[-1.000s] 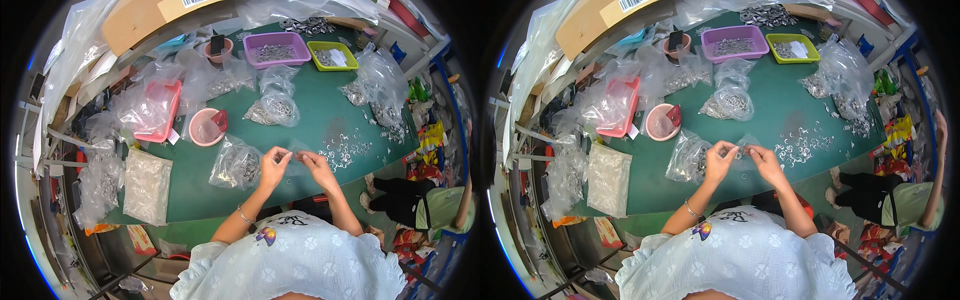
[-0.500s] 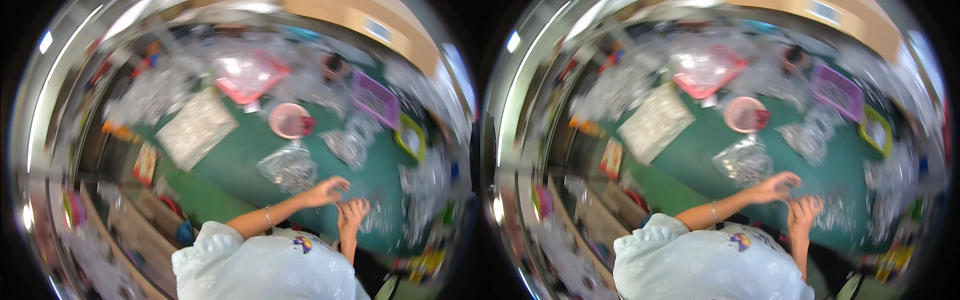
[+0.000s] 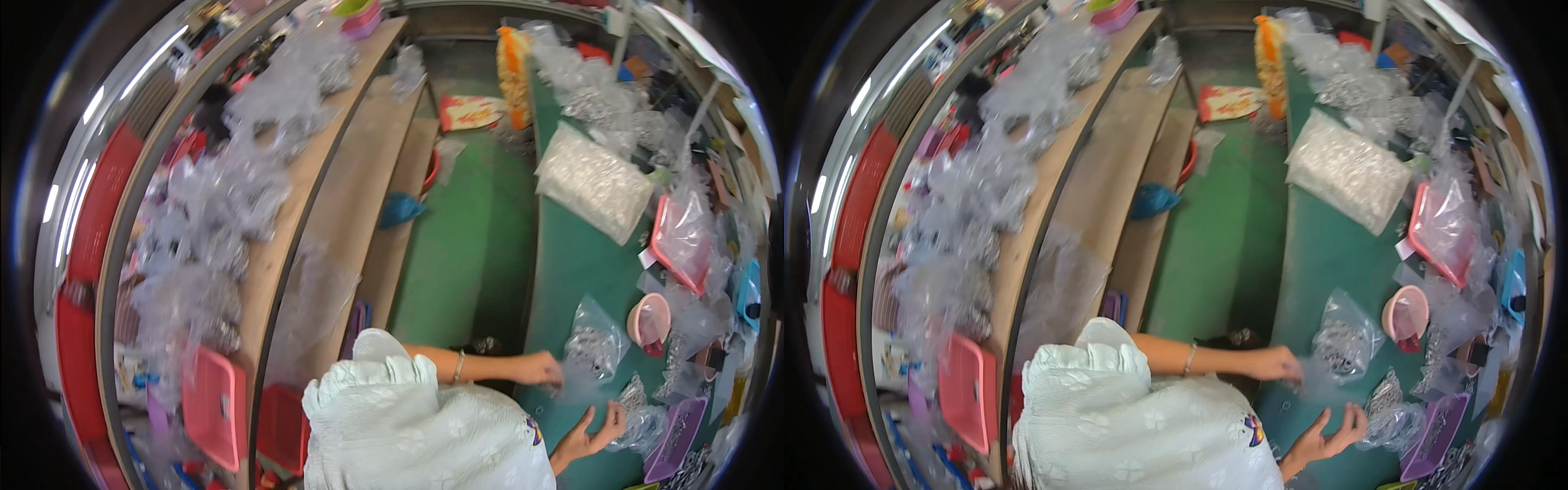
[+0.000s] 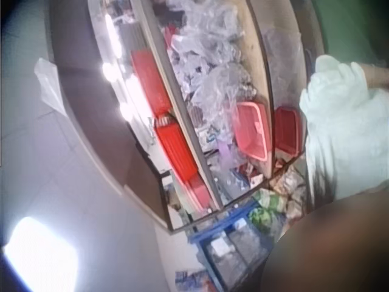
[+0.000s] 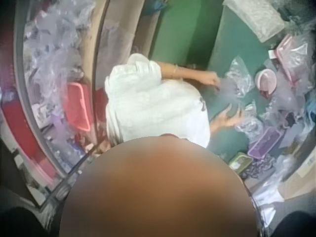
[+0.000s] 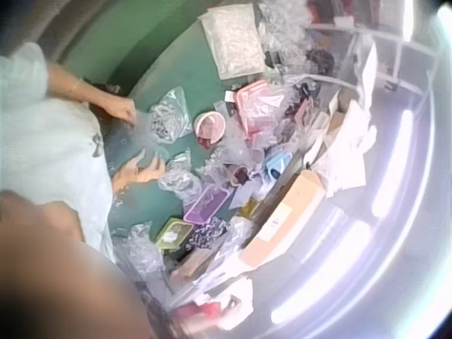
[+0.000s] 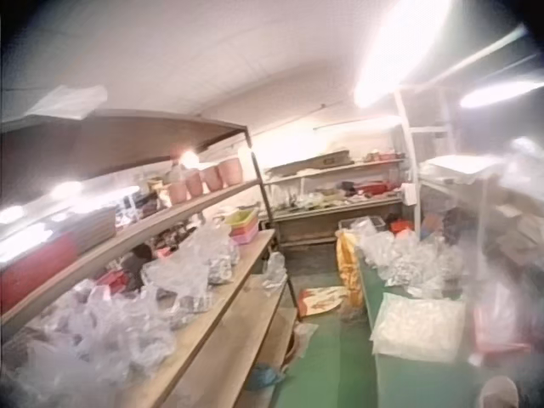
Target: The person sorts small metal rings and parts by hand on a workstation table, collecting them into bags and moving among various storage containers and shelves.
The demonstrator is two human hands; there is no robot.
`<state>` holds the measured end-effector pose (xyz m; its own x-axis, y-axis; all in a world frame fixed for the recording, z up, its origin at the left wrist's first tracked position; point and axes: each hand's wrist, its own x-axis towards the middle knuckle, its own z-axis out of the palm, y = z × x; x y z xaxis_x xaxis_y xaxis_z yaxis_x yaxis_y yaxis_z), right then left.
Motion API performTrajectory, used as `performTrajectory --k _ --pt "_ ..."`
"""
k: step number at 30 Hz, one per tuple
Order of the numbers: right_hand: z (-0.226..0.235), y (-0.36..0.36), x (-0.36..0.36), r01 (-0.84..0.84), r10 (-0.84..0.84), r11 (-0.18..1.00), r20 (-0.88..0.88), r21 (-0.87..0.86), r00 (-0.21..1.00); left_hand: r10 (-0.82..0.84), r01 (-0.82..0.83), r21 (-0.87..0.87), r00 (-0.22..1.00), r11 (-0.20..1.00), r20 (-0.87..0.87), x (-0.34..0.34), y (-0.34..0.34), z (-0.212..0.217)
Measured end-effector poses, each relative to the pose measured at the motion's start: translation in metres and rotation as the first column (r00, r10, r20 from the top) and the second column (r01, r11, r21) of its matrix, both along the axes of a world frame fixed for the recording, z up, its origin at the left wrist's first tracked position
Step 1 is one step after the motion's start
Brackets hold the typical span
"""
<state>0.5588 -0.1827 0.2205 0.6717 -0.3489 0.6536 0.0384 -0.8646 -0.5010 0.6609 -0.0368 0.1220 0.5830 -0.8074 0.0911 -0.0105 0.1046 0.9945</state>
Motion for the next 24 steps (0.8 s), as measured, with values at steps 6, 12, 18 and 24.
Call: performTrajectory --k 6,12,18,24 --pt "-0.058 0.010 -0.037 -0.045 0.253 0.755 -0.228 0.654 0.940 0.686 -0.698 0.082 0.666 0.712 -0.293 -0.059 0.091 -0.025" --pt "-0.121 0.043 -0.053 -0.151 0.698 0.507 -0.302 0.849 0.649 0.888 -0.944 0.320 -0.215 -0.082 -0.407 -0.120 0.210 -0.083" --pt "-0.154 0.085 -0.017 -0.273 0.863 0.458 -0.350 0.846 0.364 0.677 -0.659 0.371 -0.729 -0.655 -0.099 -0.212 0.297 -0.148" --pt "-0.156 0.130 0.019 -0.358 0.918 0.395 -0.376 0.846 0.126 0.329 -0.282 0.309 -0.937 -0.908 0.113 -0.311 0.315 -0.162"
